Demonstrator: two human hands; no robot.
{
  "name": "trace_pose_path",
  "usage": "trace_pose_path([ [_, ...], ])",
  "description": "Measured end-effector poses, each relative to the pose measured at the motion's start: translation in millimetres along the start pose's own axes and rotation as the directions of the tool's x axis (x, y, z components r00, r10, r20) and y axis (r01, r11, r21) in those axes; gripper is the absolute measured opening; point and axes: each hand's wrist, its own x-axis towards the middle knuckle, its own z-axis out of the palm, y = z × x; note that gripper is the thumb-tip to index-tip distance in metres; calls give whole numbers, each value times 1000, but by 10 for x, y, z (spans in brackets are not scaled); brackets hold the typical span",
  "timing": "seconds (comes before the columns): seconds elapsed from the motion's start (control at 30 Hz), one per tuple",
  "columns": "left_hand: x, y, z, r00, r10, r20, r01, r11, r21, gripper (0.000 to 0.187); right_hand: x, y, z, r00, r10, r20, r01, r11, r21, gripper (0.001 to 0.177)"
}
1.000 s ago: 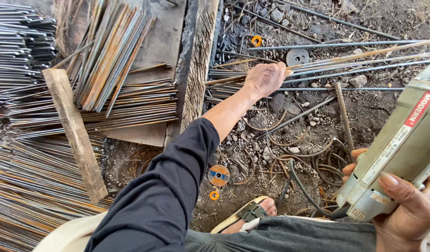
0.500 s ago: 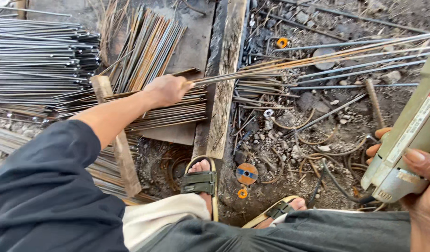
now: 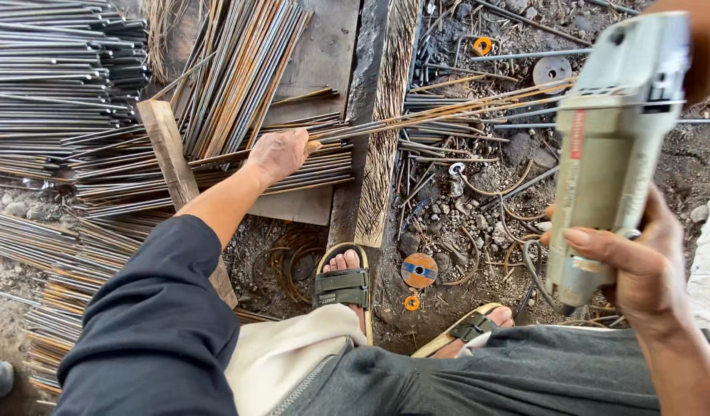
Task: The person uses an angle grinder to cut a bundle of metal rods resting on a wooden plank. They hold the rods with one hand while operating the grinder with the other, creating sparks as the metal is severed. The person repeats this process multiple times, cutting the rods into shorter lengths.
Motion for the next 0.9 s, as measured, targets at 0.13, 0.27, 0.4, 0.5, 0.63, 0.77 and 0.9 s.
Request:
trace_pose_path([
  [0.13,-49,53,28,999,-32,-18,32,999,14,41,207,42,263,993,106,44,-103,991,-82,69],
  [0.27,-27,60,43,994,-75,-81,73,997,-29,42,470,271,640,981,90,173,-57,981,-186,83],
  [0.4,-95,120,-99,992,-87,-92,81,994,-68,38,637,660,1168,945,29,326,-27,1000,-11,78],
  [0.5,3,52,-37,992,-119,51,122,990,-71,36,664,986,1499,930,-10,369,1,1000,24,87],
  [0.63,13,112,-91,984,-145,104,150,988,-40,36,648,1223,1745,940,35,341,-39,999,7,89],
  [0.77,-74,205,-195,970,-210,118,219,973,-68,22,741,1410,1851,930,137,342,-93,985,-143,96],
  [0.9,-54,294,-325,957,-235,172,251,964,-81,17,750,1321,1846,926,172,337,-115,976,-183,102],
])
